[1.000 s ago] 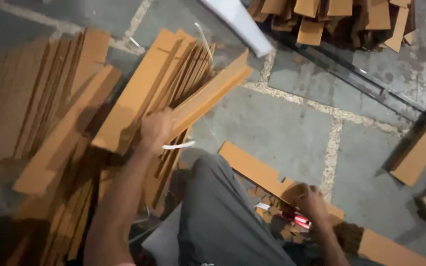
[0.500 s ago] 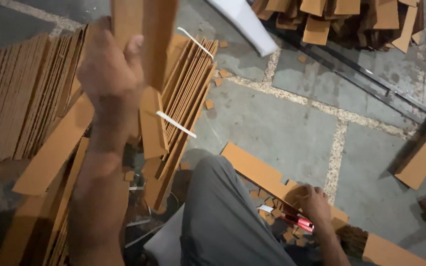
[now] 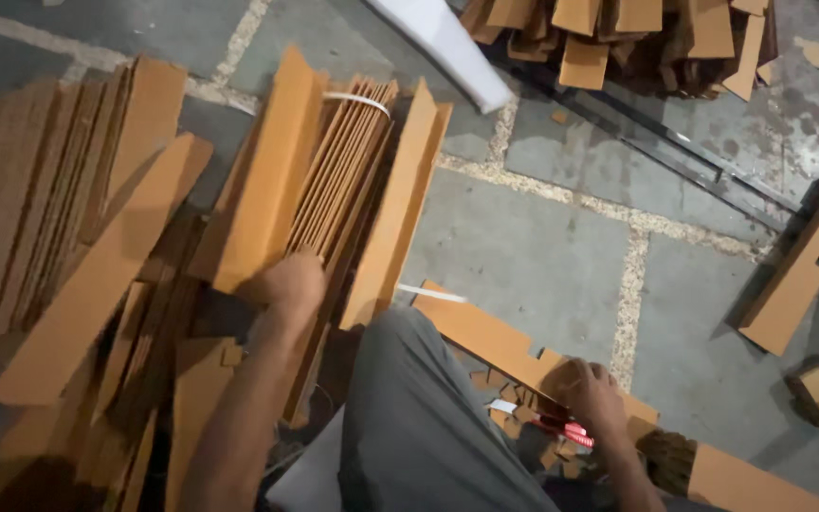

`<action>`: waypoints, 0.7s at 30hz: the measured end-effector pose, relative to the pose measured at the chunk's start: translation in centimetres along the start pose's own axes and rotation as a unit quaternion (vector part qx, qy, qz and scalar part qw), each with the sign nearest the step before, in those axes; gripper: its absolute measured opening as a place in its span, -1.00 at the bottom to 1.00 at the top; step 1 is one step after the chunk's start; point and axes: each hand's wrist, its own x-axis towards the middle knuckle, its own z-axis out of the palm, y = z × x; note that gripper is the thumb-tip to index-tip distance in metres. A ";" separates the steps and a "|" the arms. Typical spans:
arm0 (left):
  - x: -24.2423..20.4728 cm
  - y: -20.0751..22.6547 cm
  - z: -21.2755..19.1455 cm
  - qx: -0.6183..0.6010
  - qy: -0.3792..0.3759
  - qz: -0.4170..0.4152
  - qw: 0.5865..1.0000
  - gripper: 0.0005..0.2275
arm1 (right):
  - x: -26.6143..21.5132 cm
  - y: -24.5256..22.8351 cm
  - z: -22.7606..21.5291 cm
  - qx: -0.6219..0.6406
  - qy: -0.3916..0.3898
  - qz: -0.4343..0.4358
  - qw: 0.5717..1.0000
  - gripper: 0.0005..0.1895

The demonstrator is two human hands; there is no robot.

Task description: The person sits on the floor and uses a red utility knife to cut long, flat pieces of cardboard. They repeatedly pick up a piece, score it with the knife, snap it apart, and place the cut piece onto a stack to their left.

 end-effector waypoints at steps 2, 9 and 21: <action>-1.5 -0.2 -1.2 -0.069 0.025 -0.006 0.997 -0.66 | 0.2 -0.3 -0.3 -0.023 -0.004 0.012 1.000 -0.44; -1.0 6.3 0.0 -0.151 0.105 0.040 0.982 -0.57 | 0.5 -1.8 -1.3 -0.032 -0.002 0.037 0.999 -0.37; 1.5 7.4 5.4 -0.129 0.066 -0.020 0.989 -0.76 | 0.1 -1.9 -1.3 -0.029 0.016 0.038 0.999 -0.49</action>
